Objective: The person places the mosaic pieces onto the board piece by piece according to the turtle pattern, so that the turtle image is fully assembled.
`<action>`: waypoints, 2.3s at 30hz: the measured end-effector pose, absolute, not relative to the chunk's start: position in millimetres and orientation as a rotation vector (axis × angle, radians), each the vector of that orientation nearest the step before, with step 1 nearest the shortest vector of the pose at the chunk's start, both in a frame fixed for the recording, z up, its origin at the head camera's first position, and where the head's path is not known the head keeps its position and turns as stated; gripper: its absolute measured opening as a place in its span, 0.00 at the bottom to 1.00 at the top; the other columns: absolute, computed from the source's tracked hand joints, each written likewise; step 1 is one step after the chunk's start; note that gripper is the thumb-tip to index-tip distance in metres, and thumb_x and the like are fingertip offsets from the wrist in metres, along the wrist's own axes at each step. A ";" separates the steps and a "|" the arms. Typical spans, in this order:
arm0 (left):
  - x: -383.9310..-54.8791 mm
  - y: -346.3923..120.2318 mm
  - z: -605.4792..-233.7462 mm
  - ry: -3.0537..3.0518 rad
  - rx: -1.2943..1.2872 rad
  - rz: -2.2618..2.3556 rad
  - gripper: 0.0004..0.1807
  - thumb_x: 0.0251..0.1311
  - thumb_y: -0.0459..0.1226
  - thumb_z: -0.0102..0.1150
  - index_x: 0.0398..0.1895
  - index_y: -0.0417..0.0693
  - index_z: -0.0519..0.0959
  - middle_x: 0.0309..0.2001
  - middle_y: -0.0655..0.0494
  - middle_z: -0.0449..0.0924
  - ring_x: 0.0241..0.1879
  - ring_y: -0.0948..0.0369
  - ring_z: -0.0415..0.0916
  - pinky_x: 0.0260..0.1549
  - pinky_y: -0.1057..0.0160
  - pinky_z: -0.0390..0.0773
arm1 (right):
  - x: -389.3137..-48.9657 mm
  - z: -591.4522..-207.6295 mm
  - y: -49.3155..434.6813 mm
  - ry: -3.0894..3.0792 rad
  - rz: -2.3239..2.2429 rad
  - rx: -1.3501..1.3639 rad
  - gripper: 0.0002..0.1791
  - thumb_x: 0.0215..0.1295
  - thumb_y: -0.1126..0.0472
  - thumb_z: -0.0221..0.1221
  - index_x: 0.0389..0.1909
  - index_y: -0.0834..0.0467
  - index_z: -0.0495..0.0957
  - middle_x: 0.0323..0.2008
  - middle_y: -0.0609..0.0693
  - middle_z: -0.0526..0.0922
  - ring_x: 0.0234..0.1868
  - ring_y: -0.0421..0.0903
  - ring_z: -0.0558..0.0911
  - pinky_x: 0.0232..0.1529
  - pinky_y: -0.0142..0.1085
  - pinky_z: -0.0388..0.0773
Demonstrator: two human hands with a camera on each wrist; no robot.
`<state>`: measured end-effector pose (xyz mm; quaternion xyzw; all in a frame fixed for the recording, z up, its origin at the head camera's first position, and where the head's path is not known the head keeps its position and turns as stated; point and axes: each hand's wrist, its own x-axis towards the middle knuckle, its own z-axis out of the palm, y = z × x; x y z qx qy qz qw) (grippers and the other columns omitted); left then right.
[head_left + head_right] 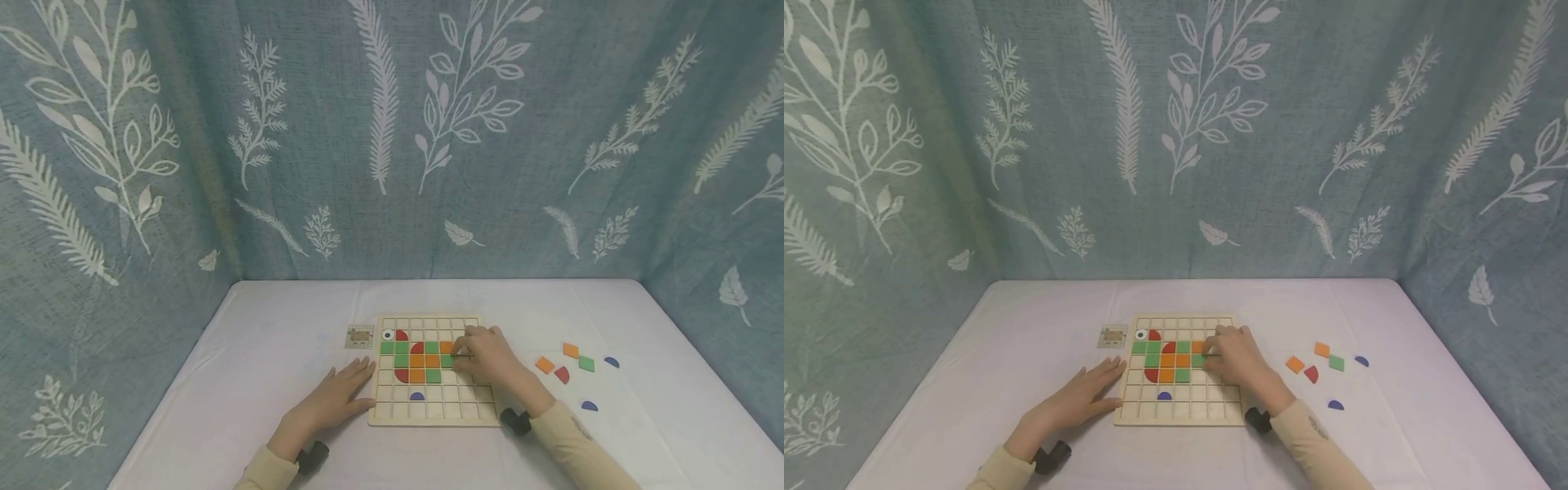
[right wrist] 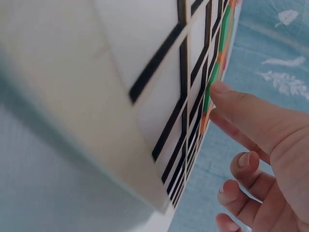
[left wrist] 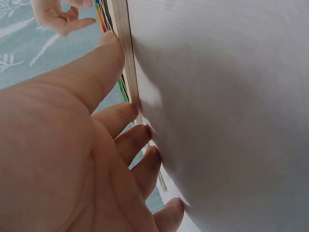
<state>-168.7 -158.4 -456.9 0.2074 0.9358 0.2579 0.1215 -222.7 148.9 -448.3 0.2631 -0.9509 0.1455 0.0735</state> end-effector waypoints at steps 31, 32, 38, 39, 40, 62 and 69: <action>-168.8 -159.2 -457.7 2.727 0.619 0.754 0.38 0.60 0.54 0.53 0.68 0.44 0.59 0.70 0.46 0.55 0.71 0.47 0.48 0.68 0.39 0.42 | -214.7 -441.6 248.5 -2.893 0.528 0.411 0.11 0.54 0.57 0.66 0.39 0.53 0.83 0.26 0.44 0.74 0.28 0.41 0.71 0.31 0.36 0.59; -168.6 -159.2 -457.9 2.728 0.622 0.751 0.38 0.60 0.54 0.53 0.68 0.43 0.59 0.70 0.45 0.55 0.70 0.47 0.48 0.67 0.39 0.43 | -214.1 -440.8 253.2 -2.895 0.521 0.399 0.11 0.54 0.58 0.66 0.39 0.53 0.83 0.26 0.45 0.74 0.28 0.42 0.72 0.31 0.37 0.60; -168.4 -159.8 -458.5 2.732 0.632 0.749 0.37 0.60 0.53 0.53 0.68 0.43 0.60 0.70 0.45 0.55 0.70 0.47 0.48 0.67 0.39 0.43 | -208.6 -435.4 279.6 -2.919 0.504 0.340 0.13 0.53 0.59 0.66 0.40 0.56 0.83 0.26 0.46 0.74 0.28 0.42 0.72 0.30 0.40 0.63; -168.5 -159.9 -458.7 2.732 0.632 0.753 0.37 0.60 0.53 0.53 0.68 0.44 0.60 0.70 0.46 0.55 0.70 0.47 0.48 0.67 0.39 0.43 | -207.5 -434.7 283.5 -2.919 0.507 0.335 0.13 0.53 0.60 0.66 0.41 0.57 0.82 0.26 0.46 0.74 0.28 0.43 0.72 0.30 0.40 0.62; -168.6 -160.2 -459.1 2.733 0.633 0.755 0.37 0.60 0.53 0.53 0.68 0.43 0.60 0.70 0.45 0.55 0.70 0.47 0.48 0.67 0.39 0.43 | -206.2 -434.0 286.9 -2.923 0.507 0.325 0.13 0.53 0.60 0.66 0.41 0.57 0.82 0.26 0.47 0.75 0.28 0.44 0.73 0.30 0.41 0.63; -170.0 -160.2 -462.7 2.750 0.620 0.721 0.38 0.60 0.54 0.53 0.68 0.45 0.60 0.70 0.47 0.55 0.70 0.48 0.49 0.68 0.40 0.44 | -203.9 -446.3 333.2 -3.049 0.533 0.091 0.15 0.53 0.59 0.64 0.40 0.63 0.81 0.31 0.58 0.77 0.34 0.56 0.76 0.34 0.53 0.66; -169.4 -159.7 -461.3 2.751 0.628 0.727 0.38 0.60 0.54 0.53 0.68 0.45 0.60 0.70 0.47 0.56 0.70 0.48 0.49 0.67 0.39 0.45 | -204.3 -451.1 331.4 -3.042 0.540 0.079 0.14 0.53 0.61 0.65 0.39 0.64 0.81 0.31 0.57 0.78 0.35 0.57 0.76 0.35 0.54 0.66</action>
